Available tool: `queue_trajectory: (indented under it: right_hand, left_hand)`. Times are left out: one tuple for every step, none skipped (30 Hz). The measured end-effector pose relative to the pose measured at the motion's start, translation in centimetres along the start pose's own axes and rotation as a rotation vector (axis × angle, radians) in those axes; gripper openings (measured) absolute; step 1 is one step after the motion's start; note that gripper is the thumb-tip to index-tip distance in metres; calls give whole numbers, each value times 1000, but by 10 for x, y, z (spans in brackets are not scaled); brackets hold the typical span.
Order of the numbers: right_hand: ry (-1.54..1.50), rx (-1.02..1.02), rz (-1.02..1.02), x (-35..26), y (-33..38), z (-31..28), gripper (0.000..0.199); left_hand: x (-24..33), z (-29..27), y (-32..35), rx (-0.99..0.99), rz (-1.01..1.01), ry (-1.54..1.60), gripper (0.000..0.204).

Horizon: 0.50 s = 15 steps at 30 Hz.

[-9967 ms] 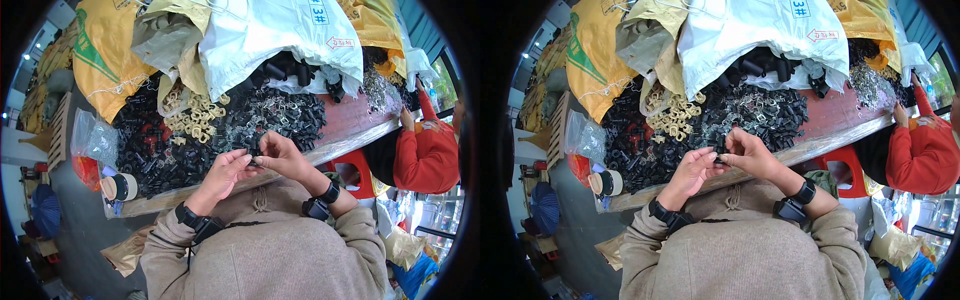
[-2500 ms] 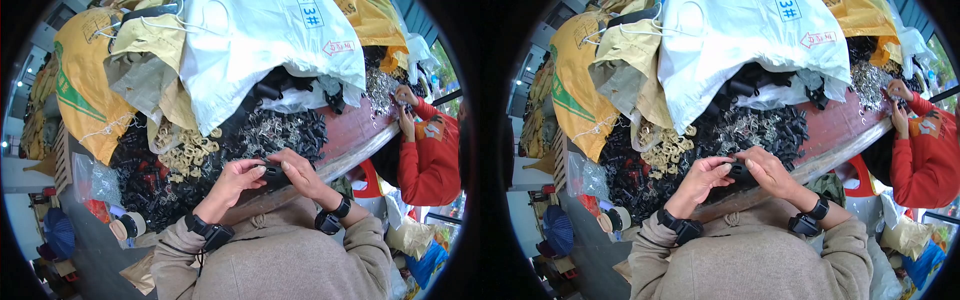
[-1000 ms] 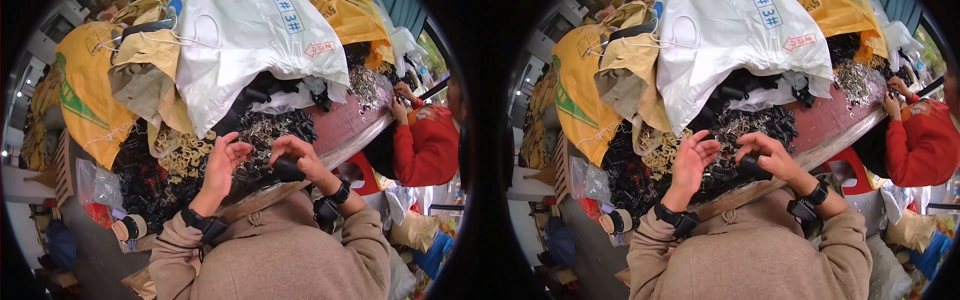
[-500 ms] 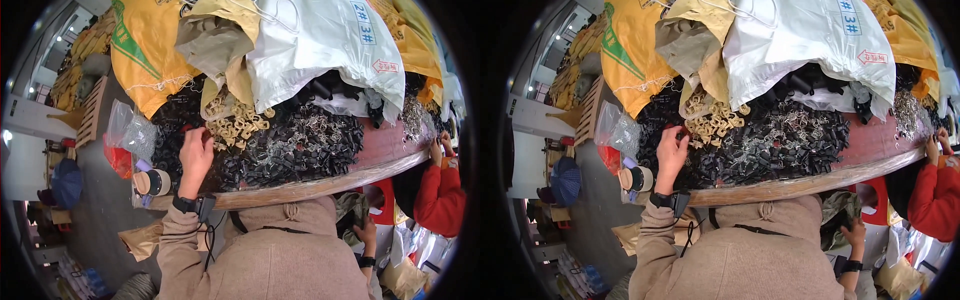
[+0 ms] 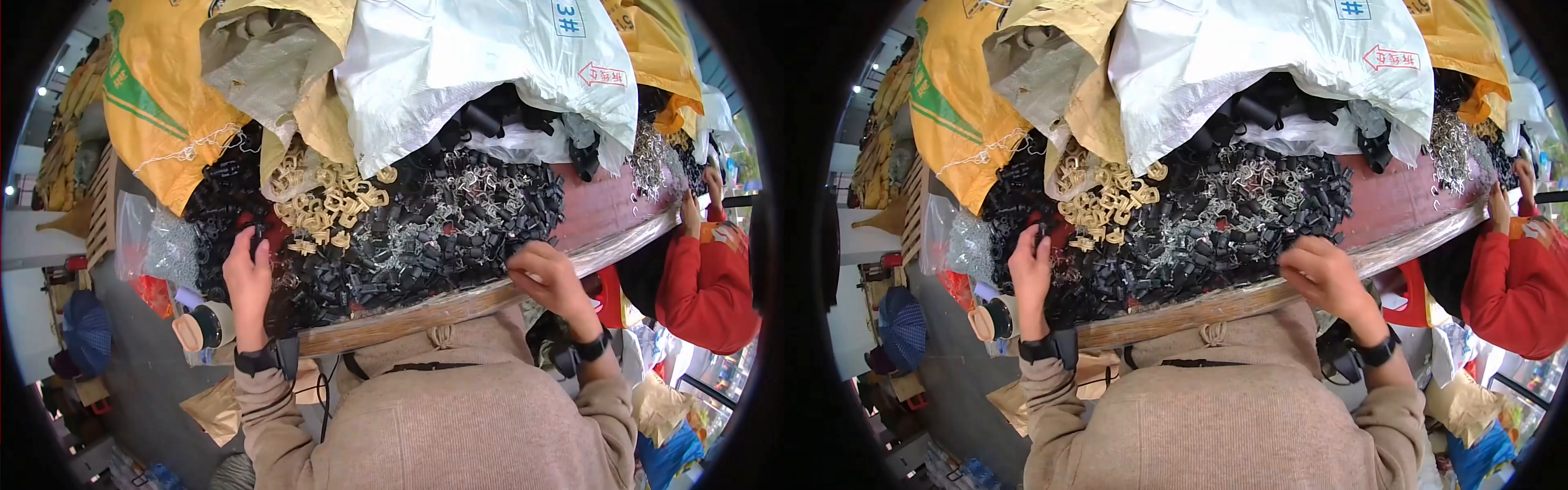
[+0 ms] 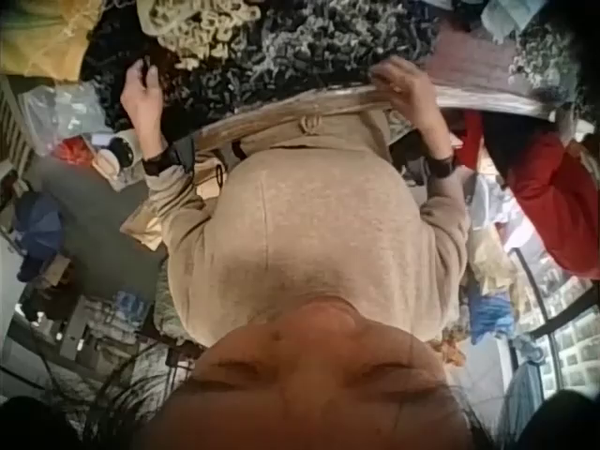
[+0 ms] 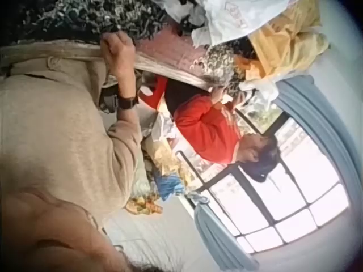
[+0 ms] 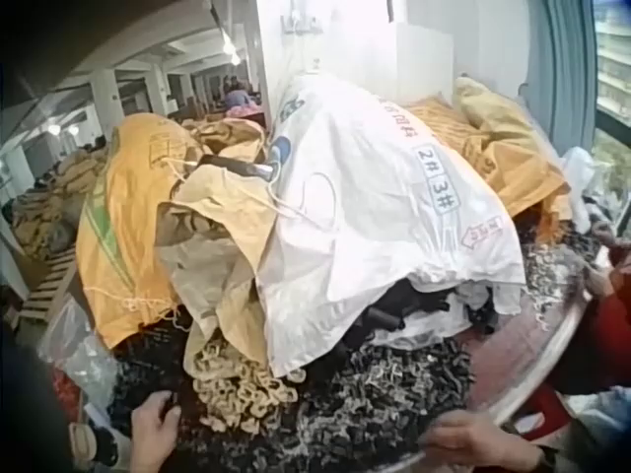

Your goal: The person assembles components by hand, picking up a black plastic housing and inserting a small beige clip and a metal ring into it. They press the pieces together before setting the completed assembly back down and repeating the process.

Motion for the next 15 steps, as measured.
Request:
queue_trajectory:
  right_hand:
    - [9,0,11,1,-11,7,9]
    - [116,45,-47,-2,-19,12,9]
    - [216,85,-118,-6,-26,17,9]
    - [221,84,-123,-3,-32,21,9]
    - [293,86,-92,3,-38,25,9]
    - [362,91,-71,6,-44,28,9]
    - [432,99,-50,9,-50,31,9]
    - [435,108,-70,9,-52,35,9]
    - [456,85,-42,12,-54,39,9]
    - [478,64,-13,16,-54,43,10]
    - [498,51,9,18,-57,45,11]
    - [506,80,-21,15,-58,43,11]
    - [495,70,-30,13,-58,43,12]
    - [486,60,-40,12,-57,44,12]
    - [491,64,-27,15,-57,45,12]
  left_hand:
    - [-6,9,1,-20,-165,462,31]
    - [-5,21,4,-43,-333,922,31]
    - [1,33,9,-59,-509,1372,32]
    - [8,31,8,-53,-508,1377,32]
    - [36,40,9,-168,-542,1725,32]
    - [64,42,10,-282,-558,2067,32]
    - [81,46,13,-363,-600,2123,34]
    - [98,50,15,-443,-635,2176,35]
    - [111,53,18,-516,-657,2185,35]
    - [125,57,22,-591,-676,2190,35]
    - [134,59,23,-637,-632,2164,34]
    - [144,63,23,-688,-585,2137,34]
    - [151,67,24,-720,-593,2057,30]
    - [156,71,26,-748,-602,1976,27]
    - [160,78,29,-749,-618,1968,23]
Point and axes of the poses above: each hand's wrist, its own y-axis away from the middle knuckle, its own z-axis out of the palm, x = y × z, the point moved 9 cm from there along -y, towards the middle knuckle, and after that the axes turned 7 degrees about z, right-handed, at the moved point
